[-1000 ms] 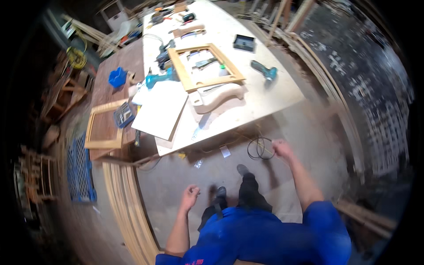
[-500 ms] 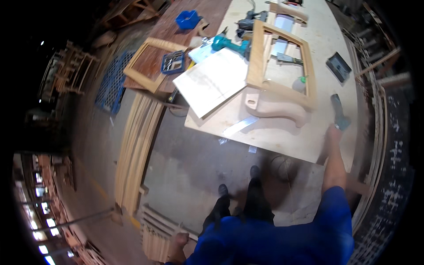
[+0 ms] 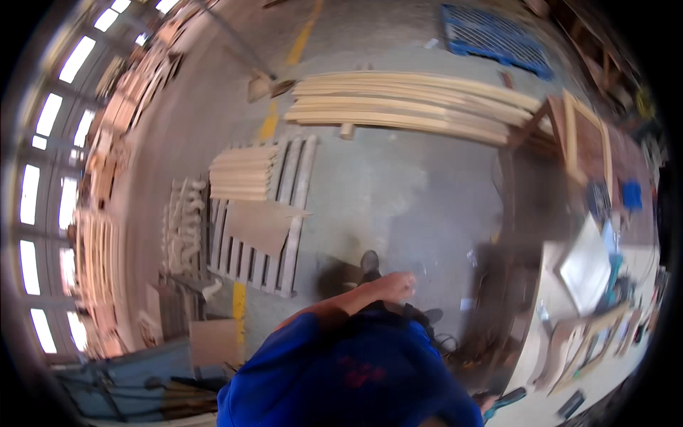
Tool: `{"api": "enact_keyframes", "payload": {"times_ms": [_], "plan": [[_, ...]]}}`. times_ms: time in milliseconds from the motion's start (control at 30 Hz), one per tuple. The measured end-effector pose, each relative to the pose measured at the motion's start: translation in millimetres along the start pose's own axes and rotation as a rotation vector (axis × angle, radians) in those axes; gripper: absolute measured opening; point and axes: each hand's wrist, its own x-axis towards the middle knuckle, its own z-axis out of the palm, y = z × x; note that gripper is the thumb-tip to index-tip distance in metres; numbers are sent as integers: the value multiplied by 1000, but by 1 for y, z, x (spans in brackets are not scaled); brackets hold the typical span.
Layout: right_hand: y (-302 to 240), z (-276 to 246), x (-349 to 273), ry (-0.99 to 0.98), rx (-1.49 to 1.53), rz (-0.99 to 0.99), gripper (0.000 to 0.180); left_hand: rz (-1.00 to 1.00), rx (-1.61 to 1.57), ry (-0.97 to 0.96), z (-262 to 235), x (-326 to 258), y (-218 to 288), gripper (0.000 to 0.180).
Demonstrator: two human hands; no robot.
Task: The person uses a drill to drive screws into wooden frame sections, attaches a small metal plate, and then carries the assembled frame across a workshop to place it on a stack of similar pieces.
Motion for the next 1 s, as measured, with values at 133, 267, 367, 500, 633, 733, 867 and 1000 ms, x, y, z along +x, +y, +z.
{"api": "enact_keyframes", "payload": {"times_ms": [133,267,367,500,633,733,867,1000], "plan": [[62,60,-36,-352,-252,-196,28,56,205,166,-72,-34,-79,33],[9,240,-188,-709,112,324,32,6,85,415,-180,-72,-110,35],[-114,401,-373,-954,-9,908,33,-183,-179,528,-256,-96,-111,39],[-187,567,-520,-1463,-421,741,42,-91,-470,707,-336,-84,-128,54],[-241,684,-675,-1914,-675,569,48,68,-655,925,-447,-72,-95,77],[-260,759,-791,-2207,-858,362,58,86,-798,1158,-533,-79,-121,96],[-260,886,-885,-2543,-1191,257,56,169,-963,1276,-652,-121,-148,73],[-254,984,-992,-2635,-1593,467,41,157,-1184,1455,-741,-162,-157,43]]}}
